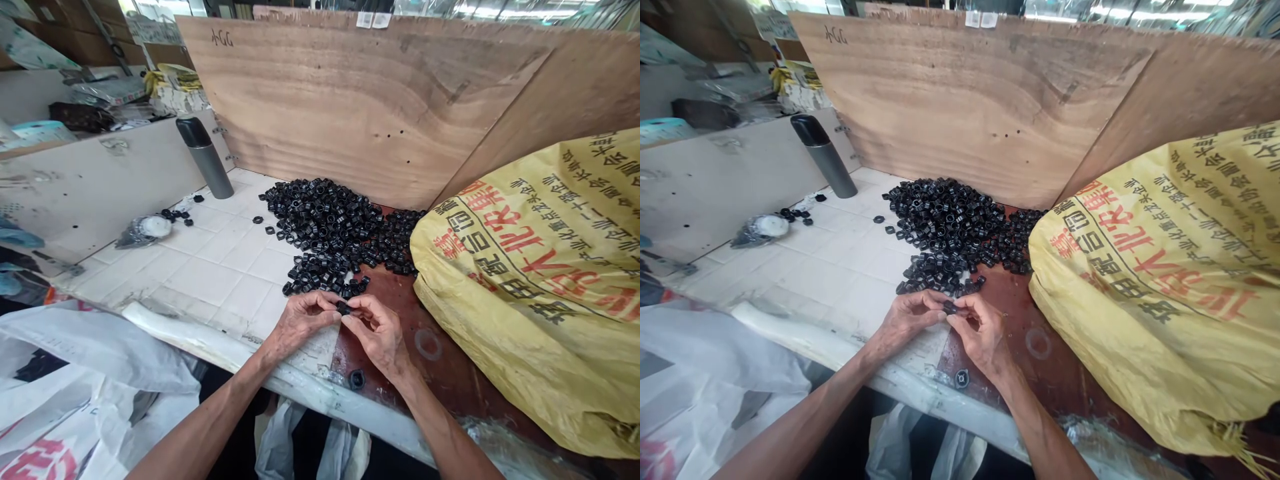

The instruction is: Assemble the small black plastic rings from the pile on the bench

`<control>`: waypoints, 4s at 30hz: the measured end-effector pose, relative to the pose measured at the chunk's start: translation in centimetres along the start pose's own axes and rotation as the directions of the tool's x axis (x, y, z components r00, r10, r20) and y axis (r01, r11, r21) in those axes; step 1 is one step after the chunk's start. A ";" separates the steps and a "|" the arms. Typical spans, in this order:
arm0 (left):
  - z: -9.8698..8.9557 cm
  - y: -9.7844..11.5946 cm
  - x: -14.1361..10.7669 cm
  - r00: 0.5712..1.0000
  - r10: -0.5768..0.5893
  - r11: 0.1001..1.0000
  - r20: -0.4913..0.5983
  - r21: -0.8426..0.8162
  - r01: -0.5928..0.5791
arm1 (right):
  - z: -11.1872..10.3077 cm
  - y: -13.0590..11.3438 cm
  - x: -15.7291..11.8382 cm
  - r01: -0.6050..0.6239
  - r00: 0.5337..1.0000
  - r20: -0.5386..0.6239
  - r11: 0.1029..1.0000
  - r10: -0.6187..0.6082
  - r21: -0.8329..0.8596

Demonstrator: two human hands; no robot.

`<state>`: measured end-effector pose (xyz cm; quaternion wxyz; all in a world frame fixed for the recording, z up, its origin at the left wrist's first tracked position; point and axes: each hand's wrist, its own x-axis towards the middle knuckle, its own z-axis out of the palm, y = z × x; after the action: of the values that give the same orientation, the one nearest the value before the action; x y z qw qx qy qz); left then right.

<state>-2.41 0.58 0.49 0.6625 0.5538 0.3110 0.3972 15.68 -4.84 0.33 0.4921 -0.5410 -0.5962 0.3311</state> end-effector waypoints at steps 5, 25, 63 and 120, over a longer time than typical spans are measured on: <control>0.2 -0.6 0.2 0.999 -0.010 0.995 -0.036 -0.096 0.006 | -0.1 -0.1 0.3 0.081 0.996 -0.024 0.994 -0.083 -0.080; 0.7 -0.8 -0.3 0.999 0.006 0.996 0.032 0.094 -0.009 | -0.5 0.8 -0.1 0.210 0.978 0.098 0.870 -0.186 -0.445; 0.4 -0.9 0.1 1.000 -0.024 0.999 -0.012 0.039 0.024 | -0.3 -0.3 0.3 0.197 0.980 0.018 0.939 -0.200 -0.281; 3.3 -1.1 -4.0 0.980 -0.026 0.707 -0.197 0.690 0.157 | -5.6 5.7 3.5 0.373 0.925 0.093 0.831 -0.369 -0.414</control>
<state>-1.39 -4.62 -0.09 0.3921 0.7111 0.5216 0.2618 23.06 -1.09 -2.51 0.4146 -0.5074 -0.7495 0.0946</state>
